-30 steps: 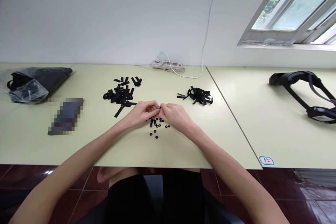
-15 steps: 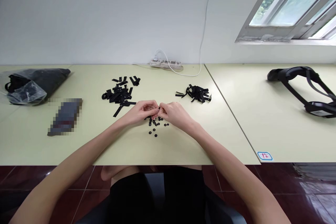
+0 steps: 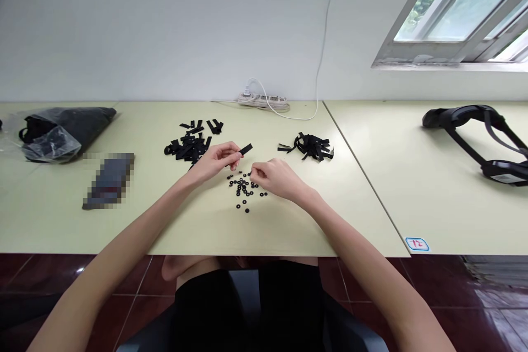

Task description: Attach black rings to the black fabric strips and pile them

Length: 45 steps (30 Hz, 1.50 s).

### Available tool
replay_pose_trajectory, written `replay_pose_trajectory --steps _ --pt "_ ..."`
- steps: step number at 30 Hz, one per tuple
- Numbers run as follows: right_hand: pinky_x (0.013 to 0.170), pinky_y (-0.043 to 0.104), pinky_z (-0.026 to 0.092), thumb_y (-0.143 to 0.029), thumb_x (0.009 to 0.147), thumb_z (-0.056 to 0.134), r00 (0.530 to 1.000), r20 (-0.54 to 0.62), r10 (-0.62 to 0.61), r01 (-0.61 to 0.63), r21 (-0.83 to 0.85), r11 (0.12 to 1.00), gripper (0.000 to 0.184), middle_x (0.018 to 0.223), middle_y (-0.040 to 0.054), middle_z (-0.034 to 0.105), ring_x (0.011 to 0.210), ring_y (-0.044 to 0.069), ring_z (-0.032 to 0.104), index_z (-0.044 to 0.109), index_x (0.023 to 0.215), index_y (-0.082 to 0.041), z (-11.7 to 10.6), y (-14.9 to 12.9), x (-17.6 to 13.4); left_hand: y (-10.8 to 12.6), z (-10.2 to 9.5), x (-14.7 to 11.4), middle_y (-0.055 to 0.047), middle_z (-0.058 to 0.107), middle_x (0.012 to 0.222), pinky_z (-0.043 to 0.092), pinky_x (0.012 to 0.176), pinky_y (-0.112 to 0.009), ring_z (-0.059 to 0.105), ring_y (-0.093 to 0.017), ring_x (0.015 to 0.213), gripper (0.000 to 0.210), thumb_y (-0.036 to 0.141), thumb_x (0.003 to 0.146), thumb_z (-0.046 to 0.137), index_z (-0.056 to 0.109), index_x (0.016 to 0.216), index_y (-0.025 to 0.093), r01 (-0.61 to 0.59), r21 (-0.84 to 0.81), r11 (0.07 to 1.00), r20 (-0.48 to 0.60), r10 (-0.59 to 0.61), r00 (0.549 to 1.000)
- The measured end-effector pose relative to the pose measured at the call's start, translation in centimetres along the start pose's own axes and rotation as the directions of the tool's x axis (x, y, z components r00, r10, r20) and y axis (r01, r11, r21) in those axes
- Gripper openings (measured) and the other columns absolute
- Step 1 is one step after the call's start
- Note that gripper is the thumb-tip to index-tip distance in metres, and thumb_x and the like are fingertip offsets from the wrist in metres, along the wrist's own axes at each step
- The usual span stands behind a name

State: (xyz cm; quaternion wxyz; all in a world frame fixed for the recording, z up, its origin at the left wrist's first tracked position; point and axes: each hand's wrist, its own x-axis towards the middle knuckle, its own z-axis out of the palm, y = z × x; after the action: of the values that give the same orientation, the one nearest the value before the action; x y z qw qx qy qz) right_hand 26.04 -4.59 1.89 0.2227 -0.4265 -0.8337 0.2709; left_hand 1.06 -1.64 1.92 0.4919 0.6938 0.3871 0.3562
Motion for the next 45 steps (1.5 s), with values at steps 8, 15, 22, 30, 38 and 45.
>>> replay_pose_trajectory --steps 8,15,22,30,38,45 --pt "0.071 0.033 0.045 -0.027 0.114 0.056 0.985 -0.064 -0.158 0.153 -0.071 0.986 0.020 0.090 0.0022 0.078 0.069 0.017 0.061 0.068 0.098 -0.025 0.7 0.8 0.0 -0.6 -0.5 0.3 -0.001 0.067 0.082 0.052 0.081 -0.034 0.064 -0.017 0.078 0.035 0.055 0.103 0.078 0.071 0.099 0.021 0.049 0.014 0.999 0.045 -0.049 0.998" --pt "0.098 0.047 0.061 -0.026 0.118 0.062 0.834 -0.319 -0.450 0.373 -0.274 0.886 0.016 0.119 0.0102 0.080 0.113 0.030 0.071 0.077 0.123 -0.028 0.5 1.6 0.6 1.3 -0.1 -0.4 0.000 0.060 0.079 0.049 0.078 -0.034 0.059 -0.016 0.075 0.037 0.055 0.107 0.073 0.069 0.093 0.021 0.072 -0.002 0.997 0.261 -0.069 0.963" --pt "0.087 0.044 0.059 -0.029 0.121 0.059 0.869 -0.184 -0.459 0.400 -0.285 0.871 0.024 0.106 0.0094 0.084 0.096 0.028 0.072 0.083 0.117 -0.025 0.5 2.2 0.4 0.7 -1.2 -0.3 0.000 0.064 0.081 0.050 0.081 -0.035 0.062 -0.018 0.080 0.029 0.051 0.106 0.074 0.070 0.109 0.023 0.113 0.062 0.992 0.323 -0.127 0.938" --pt "0.089 0.045 0.063 -0.031 0.122 0.057 0.878 -0.022 -0.478 0.458 -0.248 0.854 0.030 0.108 0.0085 0.085 0.100 0.028 0.076 0.086 0.117 -0.027 1.0 2.3 0.5 0.8 -1.8 -0.3 0.002 0.067 0.077 0.048 0.080 -0.036 0.062 -0.019 0.075 0.032 0.049 0.106 0.070 0.067 0.127 0.025 0.137 0.172 0.975 0.339 -0.189 0.922" --pt "0.089 0.046 0.063 -0.025 0.120 0.061 0.892 -0.045 -0.451 0.423 -0.272 0.864 0.022 0.111 0.0088 0.086 0.100 0.028 0.077 0.083 0.124 -0.024 0.9 2.1 0.1 1.1 -1.8 -0.4 0.000 0.068 0.082 0.049 0.080 -0.036 0.063 -0.019 0.078 0.029 0.046 0.104 0.071 0.069 0.122 0.024 0.158 0.169 0.973 0.331 -0.207 0.921" --pt "0.091 0.046 0.063 -0.022 0.119 0.060 0.904 -0.098 -0.416 0.385 -0.234 0.893 0.023 0.111 0.0087 0.086 0.102 0.029 0.077 0.082 0.120 -0.025 0.8 1.8 0.1 0.9 -1.8 -0.3 0.001 0.066 0.081 0.050 0.079 -0.035 0.064 -0.019 0.079 0.030 0.048 0.105 0.073 0.070 0.120 0.022 0.146 0.142 0.979 0.309 -0.184 0.933"
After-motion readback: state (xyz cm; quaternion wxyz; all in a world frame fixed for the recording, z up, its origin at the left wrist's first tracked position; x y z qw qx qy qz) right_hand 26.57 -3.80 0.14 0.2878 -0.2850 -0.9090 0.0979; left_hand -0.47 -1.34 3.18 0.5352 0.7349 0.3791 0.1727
